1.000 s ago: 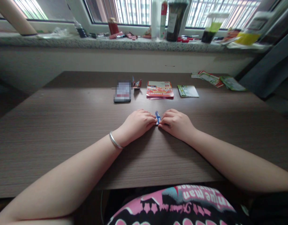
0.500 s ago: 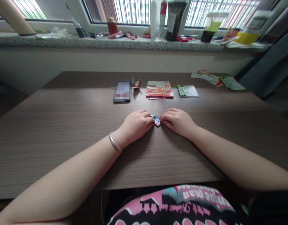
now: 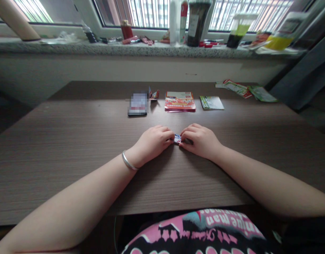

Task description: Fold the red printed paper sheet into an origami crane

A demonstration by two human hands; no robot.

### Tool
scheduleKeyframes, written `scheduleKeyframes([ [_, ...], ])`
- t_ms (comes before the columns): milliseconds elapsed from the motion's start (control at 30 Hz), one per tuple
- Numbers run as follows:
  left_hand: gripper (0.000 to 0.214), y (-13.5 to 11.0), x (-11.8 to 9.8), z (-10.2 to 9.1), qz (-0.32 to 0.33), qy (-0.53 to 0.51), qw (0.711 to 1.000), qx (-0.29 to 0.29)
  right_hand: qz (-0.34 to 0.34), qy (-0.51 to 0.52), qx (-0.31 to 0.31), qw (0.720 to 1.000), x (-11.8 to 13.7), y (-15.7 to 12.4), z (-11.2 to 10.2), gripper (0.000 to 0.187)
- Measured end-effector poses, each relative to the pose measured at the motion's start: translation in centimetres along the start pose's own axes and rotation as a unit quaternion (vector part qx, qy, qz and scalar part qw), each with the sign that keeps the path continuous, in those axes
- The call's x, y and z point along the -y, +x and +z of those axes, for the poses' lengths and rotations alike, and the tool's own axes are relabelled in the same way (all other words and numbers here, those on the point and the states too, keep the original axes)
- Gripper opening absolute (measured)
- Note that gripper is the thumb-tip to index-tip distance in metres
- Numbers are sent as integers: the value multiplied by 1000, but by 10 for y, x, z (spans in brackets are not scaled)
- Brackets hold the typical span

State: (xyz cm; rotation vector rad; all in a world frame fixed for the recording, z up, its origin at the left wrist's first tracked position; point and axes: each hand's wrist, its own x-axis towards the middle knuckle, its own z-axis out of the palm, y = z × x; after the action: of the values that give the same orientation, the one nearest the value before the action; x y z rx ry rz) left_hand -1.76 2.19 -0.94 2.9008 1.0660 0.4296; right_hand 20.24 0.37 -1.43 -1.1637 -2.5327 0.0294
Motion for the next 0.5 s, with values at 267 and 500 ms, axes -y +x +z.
scheduleKeyframes([
  [267,19,-1,-4,-1,4,11,1000,-15,6,34,-8,999,-1,0,1,13],
  [500,22,0,-5,0,-9,-1,1000,-21,14,48,-10,999,1,1,-1,14],
])
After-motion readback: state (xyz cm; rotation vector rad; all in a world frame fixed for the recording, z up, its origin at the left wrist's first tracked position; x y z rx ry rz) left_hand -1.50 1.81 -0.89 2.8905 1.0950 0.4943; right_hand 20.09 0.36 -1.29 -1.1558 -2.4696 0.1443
